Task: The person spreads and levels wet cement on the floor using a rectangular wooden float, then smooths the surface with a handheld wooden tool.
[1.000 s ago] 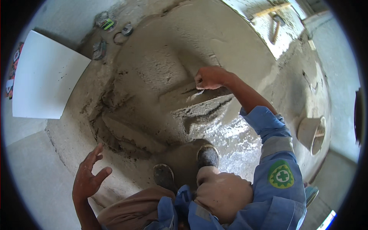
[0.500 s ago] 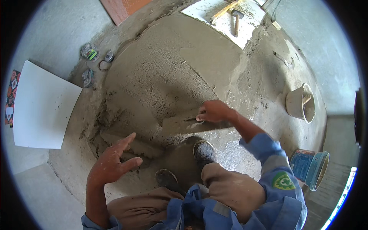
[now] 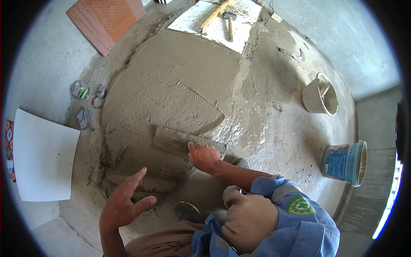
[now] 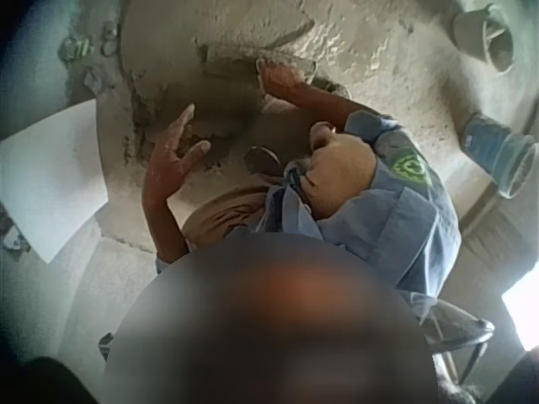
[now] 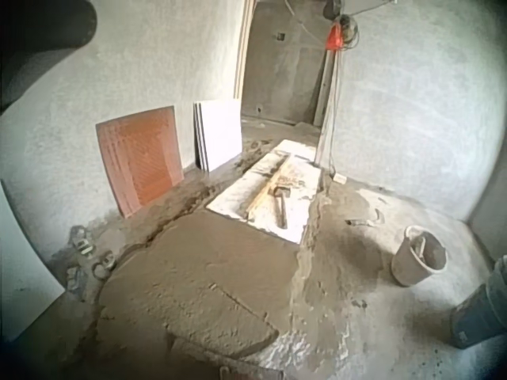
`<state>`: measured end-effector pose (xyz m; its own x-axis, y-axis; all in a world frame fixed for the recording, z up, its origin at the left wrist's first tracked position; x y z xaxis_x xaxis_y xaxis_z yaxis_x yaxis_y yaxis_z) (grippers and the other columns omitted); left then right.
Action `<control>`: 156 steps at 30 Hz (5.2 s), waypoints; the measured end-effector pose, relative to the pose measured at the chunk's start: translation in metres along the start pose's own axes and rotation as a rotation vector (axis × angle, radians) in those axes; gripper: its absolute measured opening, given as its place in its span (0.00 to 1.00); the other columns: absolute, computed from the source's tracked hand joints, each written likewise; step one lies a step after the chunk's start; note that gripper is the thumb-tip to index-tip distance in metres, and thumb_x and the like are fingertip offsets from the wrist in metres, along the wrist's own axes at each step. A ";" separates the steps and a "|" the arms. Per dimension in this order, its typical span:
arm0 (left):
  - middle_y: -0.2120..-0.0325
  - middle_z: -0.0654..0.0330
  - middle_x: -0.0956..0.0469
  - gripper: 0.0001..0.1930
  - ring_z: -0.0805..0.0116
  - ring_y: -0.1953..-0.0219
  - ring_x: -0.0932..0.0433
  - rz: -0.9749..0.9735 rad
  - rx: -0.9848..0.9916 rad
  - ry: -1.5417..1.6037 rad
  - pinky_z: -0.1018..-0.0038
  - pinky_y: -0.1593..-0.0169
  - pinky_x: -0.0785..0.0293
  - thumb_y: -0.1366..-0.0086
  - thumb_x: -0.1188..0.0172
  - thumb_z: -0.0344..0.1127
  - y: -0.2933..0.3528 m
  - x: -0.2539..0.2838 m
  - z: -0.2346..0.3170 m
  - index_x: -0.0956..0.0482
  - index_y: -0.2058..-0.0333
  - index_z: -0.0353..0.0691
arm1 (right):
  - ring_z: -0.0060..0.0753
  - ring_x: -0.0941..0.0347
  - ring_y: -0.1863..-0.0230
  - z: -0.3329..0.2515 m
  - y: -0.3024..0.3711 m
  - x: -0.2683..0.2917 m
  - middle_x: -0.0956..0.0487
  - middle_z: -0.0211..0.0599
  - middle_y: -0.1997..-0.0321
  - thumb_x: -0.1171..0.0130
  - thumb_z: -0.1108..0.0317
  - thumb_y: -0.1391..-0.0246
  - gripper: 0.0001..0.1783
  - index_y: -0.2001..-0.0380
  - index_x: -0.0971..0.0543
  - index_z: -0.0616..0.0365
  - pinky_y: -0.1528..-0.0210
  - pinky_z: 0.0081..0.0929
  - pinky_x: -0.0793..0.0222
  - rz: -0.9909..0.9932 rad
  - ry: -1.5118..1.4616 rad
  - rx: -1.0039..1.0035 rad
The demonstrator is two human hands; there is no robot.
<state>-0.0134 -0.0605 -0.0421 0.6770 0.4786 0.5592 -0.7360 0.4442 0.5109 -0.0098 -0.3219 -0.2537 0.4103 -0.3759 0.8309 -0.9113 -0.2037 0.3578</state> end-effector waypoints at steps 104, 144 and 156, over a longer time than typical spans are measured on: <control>0.36 0.45 0.32 0.44 0.50 0.36 0.29 -0.055 0.396 0.100 0.60 0.37 0.32 0.38 0.33 0.55 -0.057 -0.003 -0.024 0.41 0.30 0.39 | 0.59 0.21 0.50 0.295 -0.120 0.187 0.18 0.59 0.56 0.40 0.49 0.48 0.26 0.55 0.17 0.58 0.46 0.46 0.27 0.517 -0.235 -0.526; 0.39 0.43 0.29 0.43 0.49 0.40 0.26 0.039 0.247 0.144 0.57 0.39 0.31 0.39 0.32 0.53 -0.011 0.000 -0.044 0.38 0.31 0.41 | 0.60 0.19 0.62 0.144 -0.056 0.072 0.17 0.56 0.66 0.46 0.46 0.40 0.25 0.50 0.26 0.54 0.57 0.55 0.24 0.237 0.104 -0.306; 0.37 0.43 0.31 0.46 0.49 0.41 0.26 0.020 0.210 0.151 0.59 0.39 0.31 0.40 0.33 0.58 -0.007 0.004 -0.043 0.39 0.32 0.37 | 0.60 0.19 0.59 0.082 -0.070 0.070 0.17 0.57 0.64 0.45 0.45 0.40 0.27 0.48 0.25 0.55 0.56 0.53 0.24 0.139 -0.025 -0.203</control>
<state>-0.0053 -0.0295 -0.0714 0.6438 0.6004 0.4745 -0.7230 0.2742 0.6341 0.0857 -0.4087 -0.2553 0.2789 -0.4103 0.8683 -0.9463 0.0368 0.3213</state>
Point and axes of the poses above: each hand's wrist, its own y-axis away from the middle knuckle, its own x-axis out of the back of the hand, z = x × y, the point moved 2 cm from there along -y, towards the middle knuckle
